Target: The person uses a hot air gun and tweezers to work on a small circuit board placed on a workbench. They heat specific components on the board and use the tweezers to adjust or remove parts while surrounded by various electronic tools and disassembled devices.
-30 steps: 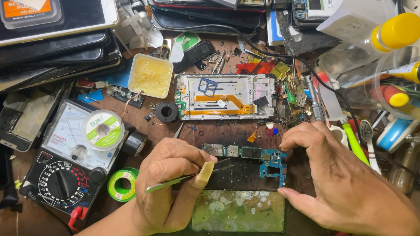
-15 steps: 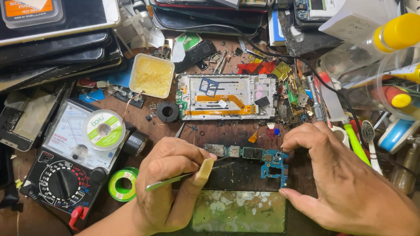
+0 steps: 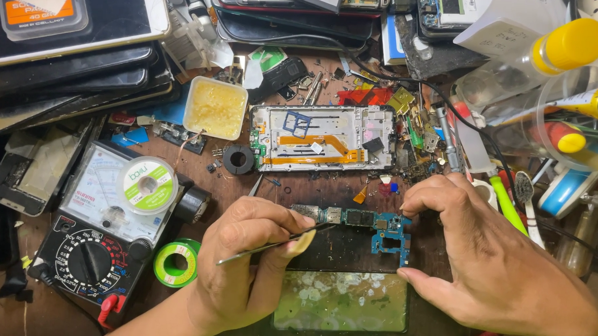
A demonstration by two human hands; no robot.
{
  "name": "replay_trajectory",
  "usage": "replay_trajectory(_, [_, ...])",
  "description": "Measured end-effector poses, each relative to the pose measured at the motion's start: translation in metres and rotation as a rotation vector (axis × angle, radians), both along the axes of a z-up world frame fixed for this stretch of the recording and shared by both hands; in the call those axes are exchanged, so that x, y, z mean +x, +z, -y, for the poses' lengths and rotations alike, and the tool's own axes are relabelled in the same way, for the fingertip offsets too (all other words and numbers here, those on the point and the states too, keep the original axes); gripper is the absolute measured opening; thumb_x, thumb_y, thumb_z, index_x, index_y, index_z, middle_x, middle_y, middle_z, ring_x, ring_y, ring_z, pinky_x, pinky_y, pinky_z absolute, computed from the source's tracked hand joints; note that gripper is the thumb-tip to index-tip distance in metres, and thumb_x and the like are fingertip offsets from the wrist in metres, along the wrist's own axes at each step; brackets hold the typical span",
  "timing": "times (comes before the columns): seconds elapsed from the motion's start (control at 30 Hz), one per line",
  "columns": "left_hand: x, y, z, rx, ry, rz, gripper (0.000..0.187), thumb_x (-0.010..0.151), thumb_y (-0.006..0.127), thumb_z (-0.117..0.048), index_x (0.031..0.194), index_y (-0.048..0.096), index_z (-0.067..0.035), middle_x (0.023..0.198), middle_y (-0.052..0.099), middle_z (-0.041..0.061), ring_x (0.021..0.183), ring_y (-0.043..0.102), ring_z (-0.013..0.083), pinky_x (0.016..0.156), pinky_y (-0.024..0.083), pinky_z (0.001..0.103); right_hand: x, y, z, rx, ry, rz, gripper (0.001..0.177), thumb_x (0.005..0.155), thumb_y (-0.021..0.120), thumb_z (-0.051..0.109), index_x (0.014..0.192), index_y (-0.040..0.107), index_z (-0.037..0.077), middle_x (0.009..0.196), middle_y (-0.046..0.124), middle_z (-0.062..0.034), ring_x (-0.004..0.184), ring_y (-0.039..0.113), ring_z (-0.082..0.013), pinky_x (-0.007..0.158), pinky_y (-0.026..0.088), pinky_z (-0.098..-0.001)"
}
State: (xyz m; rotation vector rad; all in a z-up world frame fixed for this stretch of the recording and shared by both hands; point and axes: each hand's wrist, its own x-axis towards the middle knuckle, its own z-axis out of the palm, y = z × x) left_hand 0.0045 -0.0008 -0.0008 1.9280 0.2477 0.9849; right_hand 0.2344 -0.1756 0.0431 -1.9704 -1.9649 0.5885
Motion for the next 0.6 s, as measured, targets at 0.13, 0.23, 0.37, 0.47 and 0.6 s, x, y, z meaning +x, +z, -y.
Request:
replay_trajectory(0.13, [-0.0004,-0.002,-0.0005,0.02,-0.082,-0.014,0.009,0.099,0.057,0.001,0.099,0.05,-0.003,0.095,0.071,0.013,0.089,0.079,0.0265,0.077,0.065,0.035,-0.0002,0.0001,0.0004,-0.07,-0.044,-0.022,0.078,0.069,0.091,0.031,0.126,0.043,0.009,0.118,0.055,-0.0089,0.106,0.058,-0.0239,0.098,0.046,-0.037])
replay_trajectory(0.23, [0.0005,-0.0013,-0.0004,0.015,-0.091,-0.015,0.011,0.098,0.059,0.003,0.098,0.049,-0.004,0.092,0.07,0.013,0.09,0.08,0.0266,0.076,0.065,0.034,-0.0003,0.0002,0.0007,-0.089,-0.046,-0.025,0.078,0.071,0.091,0.032,0.127,0.042,0.008,0.118,0.055,-0.0095,0.106,0.058,-0.0241,0.098,0.047,-0.0377])
replay_trajectory(0.37, [0.0005,-0.0002,-0.0006,0.025,-0.075,-0.033,0.009,0.098,0.058,0.002,0.098,0.05,-0.003,0.094,0.072,0.013,0.088,0.079,0.0263,0.076,0.065,0.035,-0.0007,-0.0006,-0.0006,-0.099,-0.048,-0.023,0.078,0.07,0.092,0.032,0.126,0.042,0.009,0.117,0.054,-0.0088,0.106,0.057,-0.0237,0.098,0.048,-0.0384])
replay_trajectory(0.47, [0.0007,-0.0005,-0.0015,0.03,-0.074,-0.026,0.007,0.098,0.057,0.001,0.098,0.05,-0.002,0.093,0.071,0.014,0.087,0.079,0.0281,0.076,0.065,0.037,-0.0002,-0.0076,0.002,-0.145,-0.041,0.054,0.085,0.069,0.092,0.038,0.13,0.04,0.009,0.12,0.053,-0.0094,0.111,0.056,-0.024,0.101,0.048,-0.0402])
replay_trajectory(0.6, [-0.0004,-0.0005,0.0007,0.012,-0.07,-0.001,0.007,0.098,0.056,0.004,0.1,0.051,0.0,0.091,0.069,0.016,0.088,0.08,0.0293,0.077,0.067,0.037,0.0001,-0.0022,-0.0019,-0.242,-0.103,0.012,0.089,0.069,0.098,0.045,0.129,0.041,0.014,0.121,0.053,-0.008,0.111,0.056,-0.0229,0.096,0.051,-0.041])
